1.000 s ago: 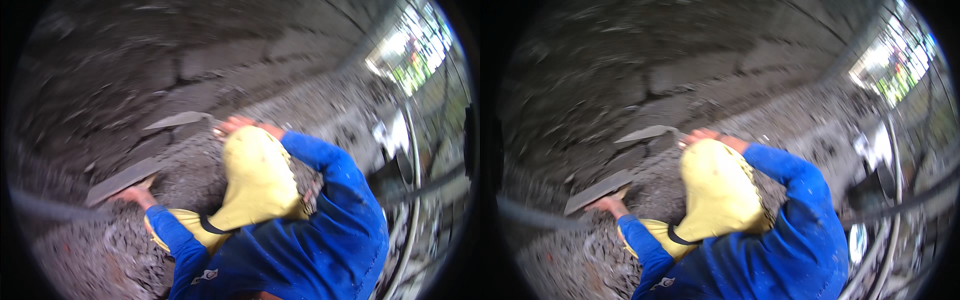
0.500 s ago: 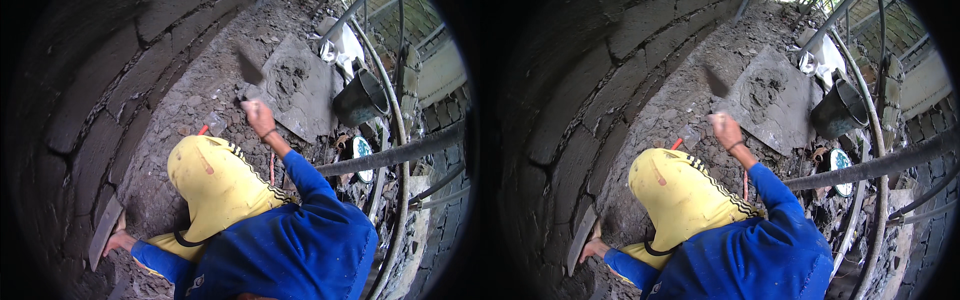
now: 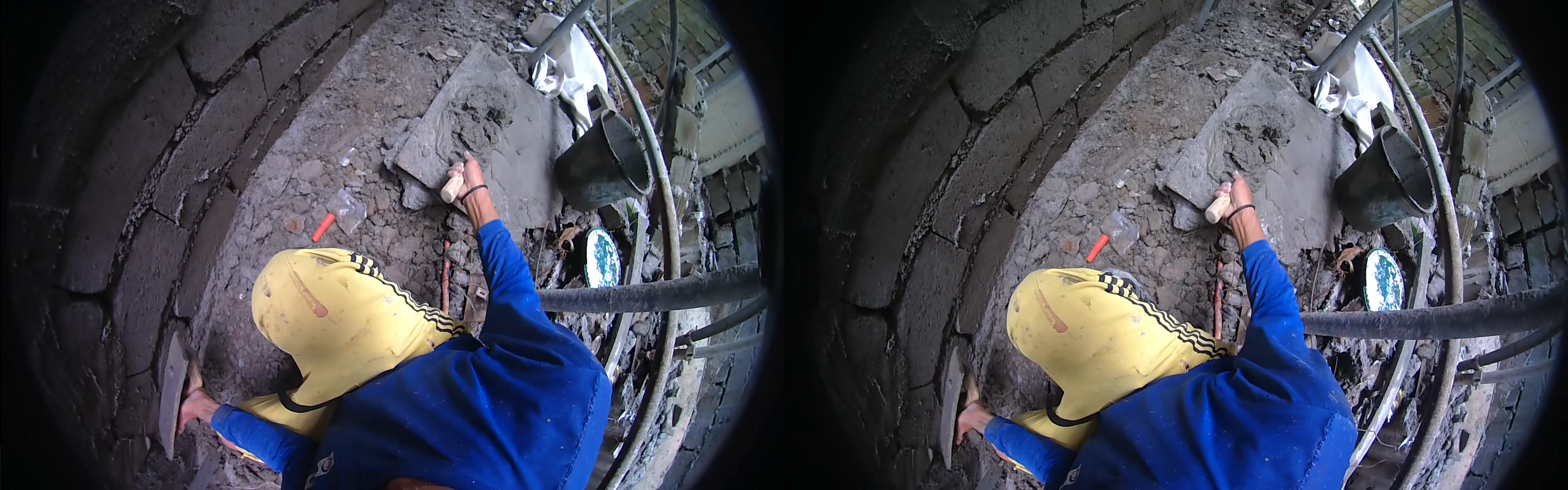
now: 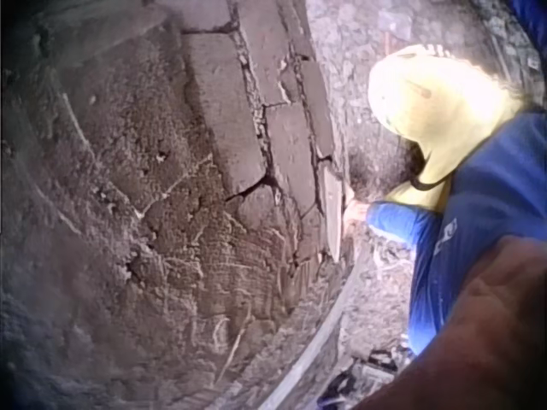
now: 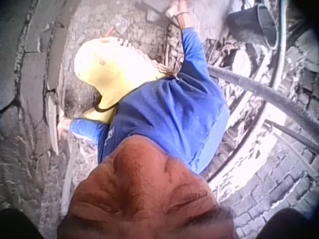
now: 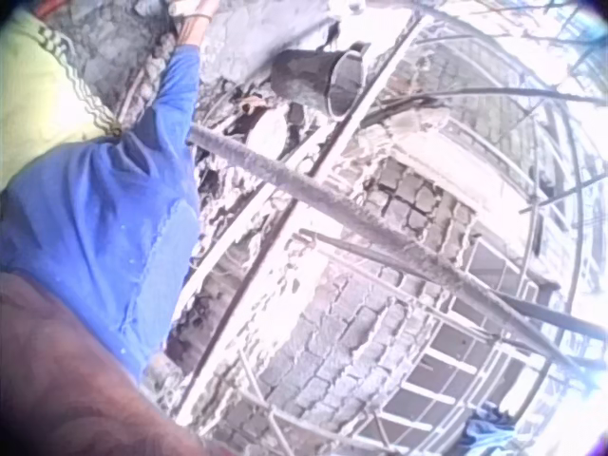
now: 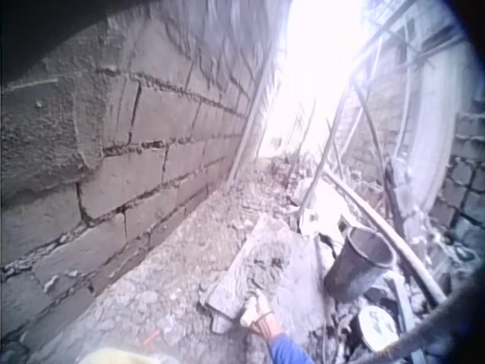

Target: The person scoops wet cement from a bucket using a trowel and applies it to a brick wall, smoothing the surface with a flat tool. The person repeatedly transfers cement and spreads it across the wall area.

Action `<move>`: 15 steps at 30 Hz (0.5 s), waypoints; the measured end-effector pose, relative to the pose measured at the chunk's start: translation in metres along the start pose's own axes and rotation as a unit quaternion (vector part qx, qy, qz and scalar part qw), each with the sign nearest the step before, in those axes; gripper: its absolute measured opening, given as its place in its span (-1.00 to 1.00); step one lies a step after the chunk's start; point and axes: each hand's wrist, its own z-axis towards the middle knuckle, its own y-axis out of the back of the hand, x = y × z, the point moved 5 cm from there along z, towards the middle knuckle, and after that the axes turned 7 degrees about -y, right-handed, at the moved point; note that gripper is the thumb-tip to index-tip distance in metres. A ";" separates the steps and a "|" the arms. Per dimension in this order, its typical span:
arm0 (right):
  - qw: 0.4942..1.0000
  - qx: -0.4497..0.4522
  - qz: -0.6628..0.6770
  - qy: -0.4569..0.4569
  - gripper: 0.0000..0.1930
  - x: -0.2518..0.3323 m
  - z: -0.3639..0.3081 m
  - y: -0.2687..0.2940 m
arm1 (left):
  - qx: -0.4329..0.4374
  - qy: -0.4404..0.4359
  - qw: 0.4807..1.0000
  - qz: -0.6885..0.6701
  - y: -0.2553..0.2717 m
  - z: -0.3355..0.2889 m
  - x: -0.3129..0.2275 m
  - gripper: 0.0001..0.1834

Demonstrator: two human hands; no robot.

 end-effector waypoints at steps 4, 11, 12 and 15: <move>0.989 0.109 0.059 -0.080 -0.51 0.015 0.035 -0.003 | 0.007 0.010 1.000 -0.001 0.002 0.003 0.004 -0.20; 0.957 0.230 0.155 -0.089 -0.57 0.041 0.002 0.009 | 0.016 0.025 0.999 -0.013 0.011 -0.003 0.010 -0.23; 0.963 0.227 0.128 -0.076 -0.58 0.045 -0.007 0.005 | 0.020 0.025 0.999 -0.016 0.012 -0.003 0.011 -0.24; 0.977 0.205 0.045 -0.024 -0.62 0.060 -0.035 -0.019 | 0.026 0.033 0.999 -0.026 0.014 -0.002 0.013 -0.25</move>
